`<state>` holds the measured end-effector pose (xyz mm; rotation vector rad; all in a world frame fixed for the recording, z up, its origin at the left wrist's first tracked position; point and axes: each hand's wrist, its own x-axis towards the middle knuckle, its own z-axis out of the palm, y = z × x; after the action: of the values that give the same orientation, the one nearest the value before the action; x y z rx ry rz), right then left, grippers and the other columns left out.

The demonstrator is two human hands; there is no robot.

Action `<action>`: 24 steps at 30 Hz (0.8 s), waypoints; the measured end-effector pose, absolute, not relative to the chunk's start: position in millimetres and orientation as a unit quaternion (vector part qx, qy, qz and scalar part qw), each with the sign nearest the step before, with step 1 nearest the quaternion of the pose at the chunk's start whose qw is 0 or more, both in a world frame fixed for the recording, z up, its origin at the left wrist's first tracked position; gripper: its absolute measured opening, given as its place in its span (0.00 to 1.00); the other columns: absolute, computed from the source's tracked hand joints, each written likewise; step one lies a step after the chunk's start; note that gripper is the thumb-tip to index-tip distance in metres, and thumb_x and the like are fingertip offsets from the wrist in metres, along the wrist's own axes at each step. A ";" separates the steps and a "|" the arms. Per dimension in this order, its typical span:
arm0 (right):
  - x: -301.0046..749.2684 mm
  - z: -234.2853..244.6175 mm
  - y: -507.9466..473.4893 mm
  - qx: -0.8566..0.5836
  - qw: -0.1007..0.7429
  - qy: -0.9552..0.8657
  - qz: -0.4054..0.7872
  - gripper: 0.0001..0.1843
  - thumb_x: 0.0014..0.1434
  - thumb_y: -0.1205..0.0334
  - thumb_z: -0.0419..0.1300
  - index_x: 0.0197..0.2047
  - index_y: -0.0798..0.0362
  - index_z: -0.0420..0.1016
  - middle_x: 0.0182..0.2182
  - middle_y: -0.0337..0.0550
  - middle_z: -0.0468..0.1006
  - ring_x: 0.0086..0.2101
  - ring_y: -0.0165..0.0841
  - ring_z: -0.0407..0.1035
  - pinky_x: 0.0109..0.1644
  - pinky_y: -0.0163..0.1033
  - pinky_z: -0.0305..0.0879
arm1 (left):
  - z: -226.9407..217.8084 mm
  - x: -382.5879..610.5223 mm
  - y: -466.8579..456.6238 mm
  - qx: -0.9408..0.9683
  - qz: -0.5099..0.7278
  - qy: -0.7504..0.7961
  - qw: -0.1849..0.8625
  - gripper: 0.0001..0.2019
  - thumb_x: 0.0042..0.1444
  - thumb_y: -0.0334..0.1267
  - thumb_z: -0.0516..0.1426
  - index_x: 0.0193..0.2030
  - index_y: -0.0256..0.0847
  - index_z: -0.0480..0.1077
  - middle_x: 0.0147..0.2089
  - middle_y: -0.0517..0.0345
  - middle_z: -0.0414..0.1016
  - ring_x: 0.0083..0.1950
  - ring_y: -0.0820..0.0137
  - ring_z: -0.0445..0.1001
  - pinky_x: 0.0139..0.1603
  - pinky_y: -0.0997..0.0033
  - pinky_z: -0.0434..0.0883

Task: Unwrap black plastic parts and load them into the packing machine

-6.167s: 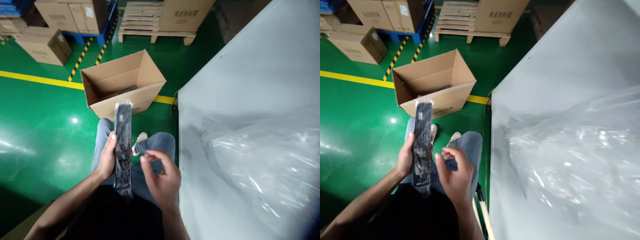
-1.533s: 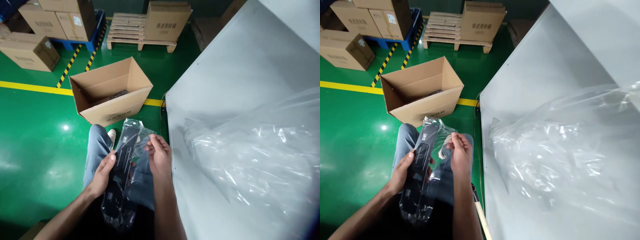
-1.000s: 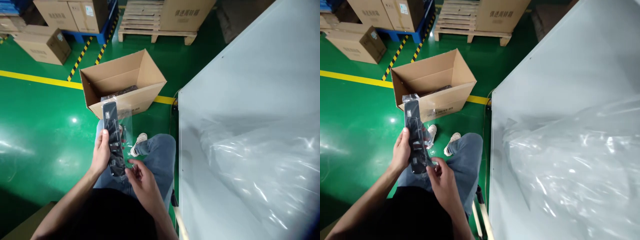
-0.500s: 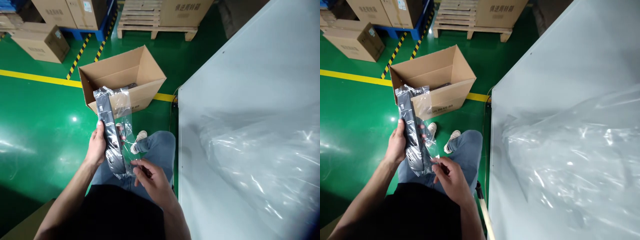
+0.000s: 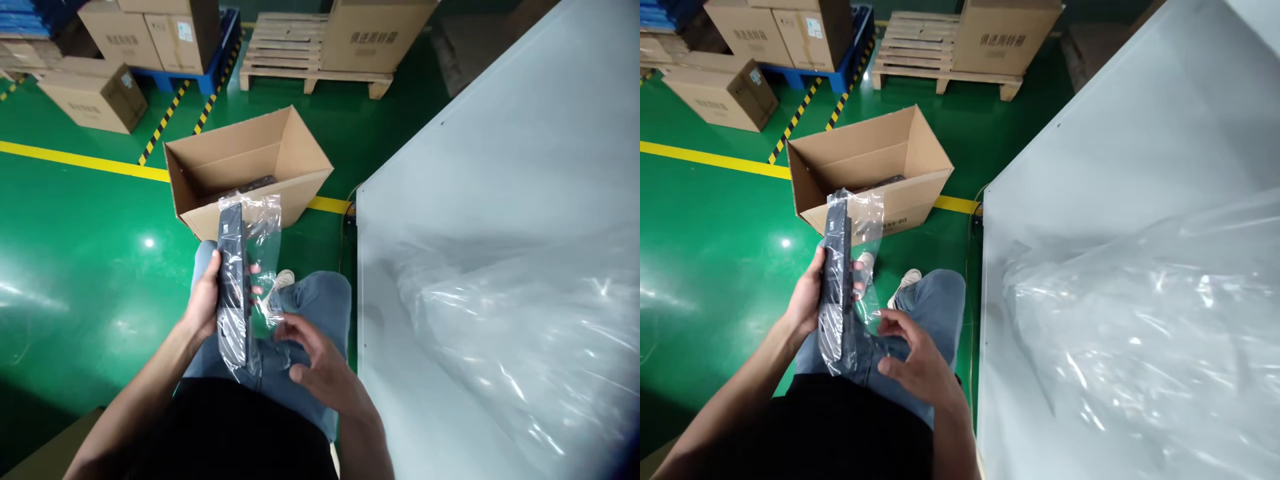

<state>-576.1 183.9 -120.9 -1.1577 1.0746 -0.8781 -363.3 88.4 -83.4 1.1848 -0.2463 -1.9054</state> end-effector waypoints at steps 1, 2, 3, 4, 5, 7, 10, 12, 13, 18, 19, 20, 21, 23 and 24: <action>-573.5 -121.0 180.7 -0.495 0.602 0.477 -0.407 0.49 0.52 0.22 0.69 0.65 0.46 0.74 0.49 0.49 0.81 0.50 0.43 0.78 0.59 0.48 0.76 | -86.7 -364.1 90.3 0.476 -0.759 -0.109 0.430 0.28 0.74 0.58 0.49 0.53 0.35 0.79 0.50 0.44 0.85 0.34 0.63 0.84 0.32 0.66 0.82; -569.0 -120.0 177.0 -0.481 0.582 0.496 -0.429 0.50 0.53 0.21 0.68 0.67 0.46 0.72 0.50 0.51 0.80 0.51 0.43 0.78 0.58 0.48 0.76 | -89.8 -365.2 92.4 0.481 -0.755 -0.117 0.430 0.28 0.73 0.59 0.51 0.54 0.35 0.79 0.51 0.44 0.85 0.35 0.62 0.84 0.34 0.66 0.83; -563.0 -117.9 173.2 -0.465 0.560 0.522 -0.444 0.47 0.56 0.23 0.66 0.67 0.47 0.72 0.49 0.50 0.81 0.48 0.42 0.79 0.54 0.46 0.78 | -92.8 -366.7 94.5 0.488 -0.749 -0.123 0.430 0.27 0.73 0.59 0.53 0.55 0.36 0.79 0.51 0.44 0.86 0.36 0.62 0.85 0.35 0.66 0.83; -556.1 -114.7 169.5 -0.450 0.543 0.548 -0.451 0.42 0.61 0.26 0.64 0.65 0.48 0.74 0.44 0.48 0.81 0.43 0.40 0.79 0.48 0.44 0.79 | -95.6 -368.6 96.6 0.496 -0.745 -0.125 0.428 0.27 0.72 0.59 0.54 0.56 0.35 0.79 0.50 0.44 0.86 0.37 0.61 0.85 0.37 0.65 0.83; -548.9 -110.7 166.4 -0.439 0.527 0.572 -0.450 0.35 0.65 0.30 0.62 0.61 0.49 0.76 0.38 0.45 0.80 0.36 0.37 0.77 0.41 0.41 0.78 | -98.6 -370.6 98.6 0.503 -0.742 -0.125 0.425 0.27 0.71 0.59 0.56 0.57 0.35 0.79 0.49 0.44 0.86 0.38 0.60 0.85 0.39 0.64 0.84; -536.1 -102.5 162.8 -0.434 0.490 0.611 -0.445 0.26 0.71 0.37 0.58 0.54 0.50 0.80 0.27 0.38 0.74 0.27 0.34 0.71 0.32 0.38 0.72 | -104.6 -374.5 102.1 0.510 -0.743 -0.122 0.415 0.29 0.67 0.60 0.59 0.59 0.34 0.78 0.48 0.42 0.86 0.43 0.56 0.86 0.46 0.60 0.84; -525.0 -93.5 164.3 -0.455 0.413 0.644 -0.455 0.21 0.73 0.43 0.56 0.50 0.49 0.82 0.21 0.36 0.70 0.27 0.36 0.71 0.34 0.40 0.72 | -112.9 -378.3 107.1 0.505 -0.743 -0.148 0.414 0.33 0.63 0.64 0.62 0.61 0.37 0.77 0.51 0.43 0.85 0.51 0.54 0.84 0.53 0.58 0.82; -523.1 -90.5 167.3 -0.480 0.387 0.643 -0.455 0.19 0.74 0.45 0.55 0.49 0.47 0.82 0.22 0.38 0.72 0.31 0.38 0.74 0.40 0.42 0.75 | -115.0 -380.1 110.8 0.518 -0.721 -0.190 0.419 0.34 0.59 0.66 0.65 0.62 0.41 0.75 0.54 0.48 0.84 0.52 0.57 0.83 0.52 0.63 0.81; -523.4 -89.6 168.7 -0.491 0.388 0.637 -0.450 0.18 0.74 0.45 0.55 0.47 0.47 0.82 0.24 0.40 0.74 0.33 0.39 0.75 0.41 0.43 0.75 | -114.7 -381.1 112.5 0.530 -0.705 -0.214 0.420 0.34 0.57 0.64 0.68 0.62 0.43 0.75 0.54 0.51 0.84 0.52 0.60 0.82 0.50 0.66 0.80; -531.9 -92.4 171.3 -0.430 0.455 0.638 -0.448 0.20 0.72 0.41 0.58 0.46 0.48 0.81 0.29 0.42 0.78 0.27 0.34 0.72 0.32 0.40 0.73 | -104.1 -382.7 114.7 0.534 -0.698 -0.246 0.409 0.34 0.47 0.55 0.77 0.55 0.41 0.75 0.39 0.58 0.82 0.40 0.67 0.80 0.40 0.73 0.76; -534.4 -94.8 171.6 -0.394 0.479 0.640 -0.454 0.22 0.71 0.39 0.59 0.47 0.49 0.81 0.26 0.39 0.76 0.23 0.32 0.68 0.28 0.39 0.70 | -101.9 -381.0 113.9 0.527 -0.709 -0.239 0.402 0.33 0.47 0.57 0.76 0.53 0.40 0.76 0.37 0.59 0.81 0.37 0.68 0.79 0.37 0.73 0.76; -537.0 -97.6 172.1 -0.359 0.502 0.639 -0.460 0.23 0.69 0.37 0.60 0.47 0.49 0.80 0.24 0.36 0.74 0.20 0.30 0.65 0.24 0.38 0.67 | -100.0 -378.5 112.9 0.523 -0.720 -0.232 0.392 0.33 0.46 0.59 0.76 0.52 0.40 0.77 0.35 0.59 0.80 0.33 0.70 0.78 0.34 0.73 0.76; -539.5 -100.7 172.8 -0.329 0.520 0.635 -0.467 0.25 0.68 0.35 0.62 0.47 0.50 0.79 0.22 0.34 0.70 0.19 0.29 0.61 0.21 0.37 0.64 | -98.2 -375.4 111.9 0.523 -0.729 -0.227 0.378 0.33 0.45 0.60 0.76 0.50 0.40 0.77 0.34 0.60 0.79 0.30 0.71 0.76 0.30 0.73 0.76; -543.9 -106.4 174.4 -0.294 0.539 0.627 -0.479 0.26 0.66 0.33 0.64 0.46 0.50 0.79 0.20 0.31 0.66 0.18 0.28 0.58 0.19 0.36 0.61 | -94.9 -368.7 110.6 0.529 -0.744 -0.219 0.344 0.34 0.43 0.63 0.76 0.46 0.39 0.77 0.30 0.60 0.77 0.23 0.72 0.72 0.22 0.73 0.73; -545.8 -108.7 175.2 -0.288 0.544 0.623 -0.482 0.27 0.65 0.33 0.64 0.45 0.50 0.78 0.19 0.30 0.64 0.17 0.27 0.58 0.19 0.35 0.61 | -93.3 -365.7 110.4 0.529 -0.752 -0.214 0.329 0.34 0.42 0.64 0.76 0.44 0.38 0.77 0.28 0.61 0.76 0.21 0.72 0.70 0.19 0.73 0.72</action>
<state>-545.8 175.2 -108.7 -0.6838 1.4782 -1.1441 -365.7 110.4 -93.3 1.3839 -0.5601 -1.9683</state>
